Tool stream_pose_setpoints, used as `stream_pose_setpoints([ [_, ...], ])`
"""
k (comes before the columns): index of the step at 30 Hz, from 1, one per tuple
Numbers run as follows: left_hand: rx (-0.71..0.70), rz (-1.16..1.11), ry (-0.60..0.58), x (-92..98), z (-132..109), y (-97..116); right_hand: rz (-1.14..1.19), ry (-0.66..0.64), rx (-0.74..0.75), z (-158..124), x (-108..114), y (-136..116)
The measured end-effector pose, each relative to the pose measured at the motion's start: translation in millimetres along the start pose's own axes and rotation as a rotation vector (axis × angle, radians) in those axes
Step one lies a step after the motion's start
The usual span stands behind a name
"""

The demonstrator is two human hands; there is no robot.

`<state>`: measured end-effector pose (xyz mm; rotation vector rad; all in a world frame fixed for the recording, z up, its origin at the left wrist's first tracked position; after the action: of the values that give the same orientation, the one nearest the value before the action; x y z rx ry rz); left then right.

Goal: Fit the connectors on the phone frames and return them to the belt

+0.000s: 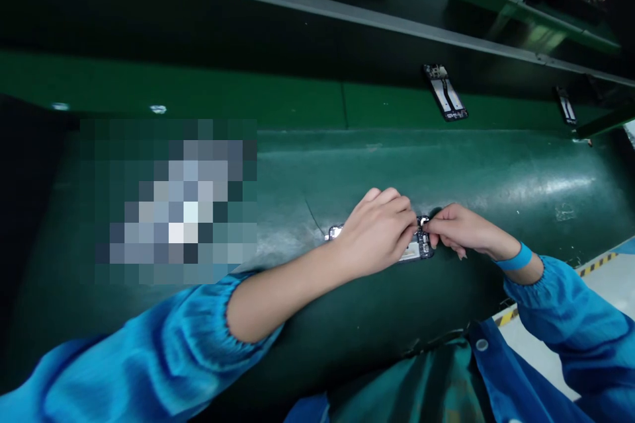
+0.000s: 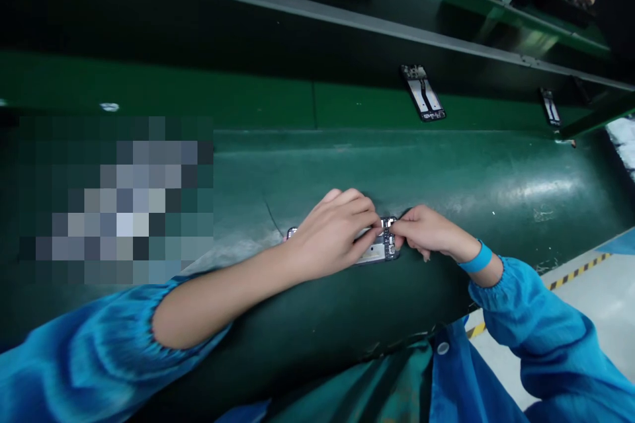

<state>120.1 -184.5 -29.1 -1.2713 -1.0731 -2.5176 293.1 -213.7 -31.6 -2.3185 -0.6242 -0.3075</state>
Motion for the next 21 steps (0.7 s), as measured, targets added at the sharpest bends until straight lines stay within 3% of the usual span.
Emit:
stream_pose_setpoints([
  [21,-0.08,0.171,-0.028,-16.3,12.1,4.5,-0.05,0.003,-0.049,1.5,0.2,3.3],
])
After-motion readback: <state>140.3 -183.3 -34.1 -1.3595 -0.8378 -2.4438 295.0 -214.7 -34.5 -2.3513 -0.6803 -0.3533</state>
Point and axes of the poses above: each hand's wrist, its own z-axis towards the middle knuckle, its own x-axis out of the back of the hand, y = z × x, the point moved 4 cm from there along z, towards the middle knuckle, and after that the axes turned 13 degrees about y, right-handed, at the moved point
